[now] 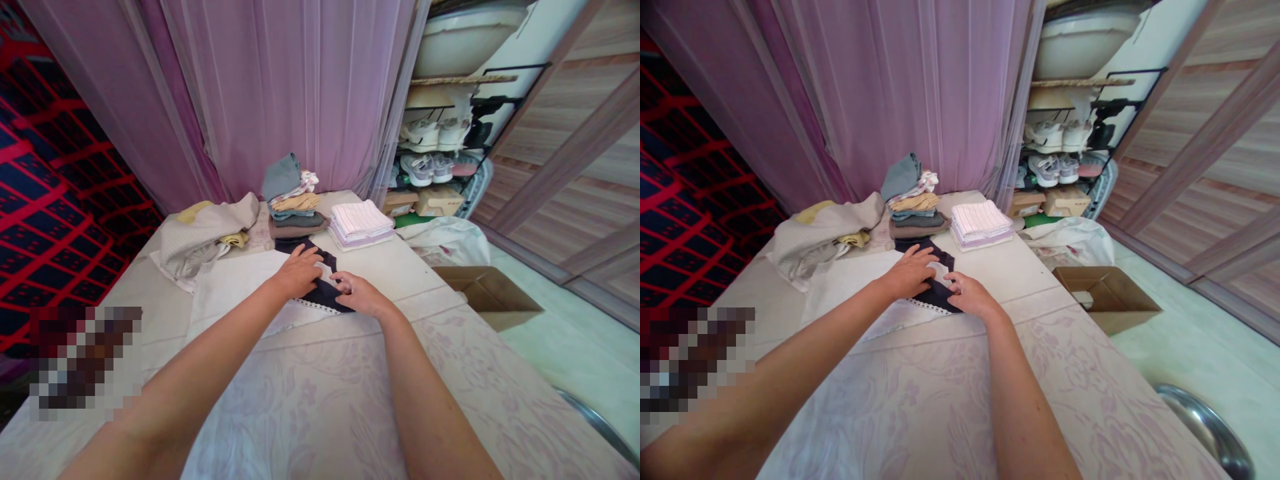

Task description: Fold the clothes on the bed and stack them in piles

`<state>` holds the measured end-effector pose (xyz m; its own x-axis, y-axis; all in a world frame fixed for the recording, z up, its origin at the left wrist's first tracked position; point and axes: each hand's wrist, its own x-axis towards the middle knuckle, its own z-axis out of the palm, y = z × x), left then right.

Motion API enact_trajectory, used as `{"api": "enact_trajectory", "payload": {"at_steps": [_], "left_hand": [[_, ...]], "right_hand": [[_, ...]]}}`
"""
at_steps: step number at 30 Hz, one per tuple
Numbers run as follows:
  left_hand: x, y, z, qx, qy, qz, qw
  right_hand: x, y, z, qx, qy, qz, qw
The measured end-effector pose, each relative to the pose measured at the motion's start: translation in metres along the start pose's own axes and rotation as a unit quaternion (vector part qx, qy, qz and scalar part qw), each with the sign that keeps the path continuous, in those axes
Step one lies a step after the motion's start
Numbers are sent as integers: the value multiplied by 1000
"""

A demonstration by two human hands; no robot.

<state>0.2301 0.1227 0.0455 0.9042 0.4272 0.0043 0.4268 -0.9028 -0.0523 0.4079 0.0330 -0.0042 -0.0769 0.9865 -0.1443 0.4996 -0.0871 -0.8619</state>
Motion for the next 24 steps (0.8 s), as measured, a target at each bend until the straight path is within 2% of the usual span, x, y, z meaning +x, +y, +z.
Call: {"api": "enact_trajectory", "payload": {"at_steps": [2,5,8,12,15,18,21,24], "left_hand": [[-13,2,-9,22,10,21,999],[-37,11,-12,41,11,13,999],[-58,22,0,46,4,-15,999],[-77,31,20,2,6,-62,998],[-86,33,27,-37,22,-96,994],[-92,35,29,-60,52,-96,992],[-97,38,32,-75,85,-91,989],[-100,40,32,-107,97,-83,986]], "right_hand": [[-2,0,-4,-50,4,7,999],[-6,-3,-9,-133,-7,27,991],[-10,-5,-13,-165,-20,33,985],[-14,-5,-18,-156,-51,23,986],[-17,-8,-22,-165,-74,22,983],[-20,-15,-25,-204,-91,28,974],[-22,-25,-23,-265,-66,27,962],[-18,-35,-14,-303,17,-4,953]]}}
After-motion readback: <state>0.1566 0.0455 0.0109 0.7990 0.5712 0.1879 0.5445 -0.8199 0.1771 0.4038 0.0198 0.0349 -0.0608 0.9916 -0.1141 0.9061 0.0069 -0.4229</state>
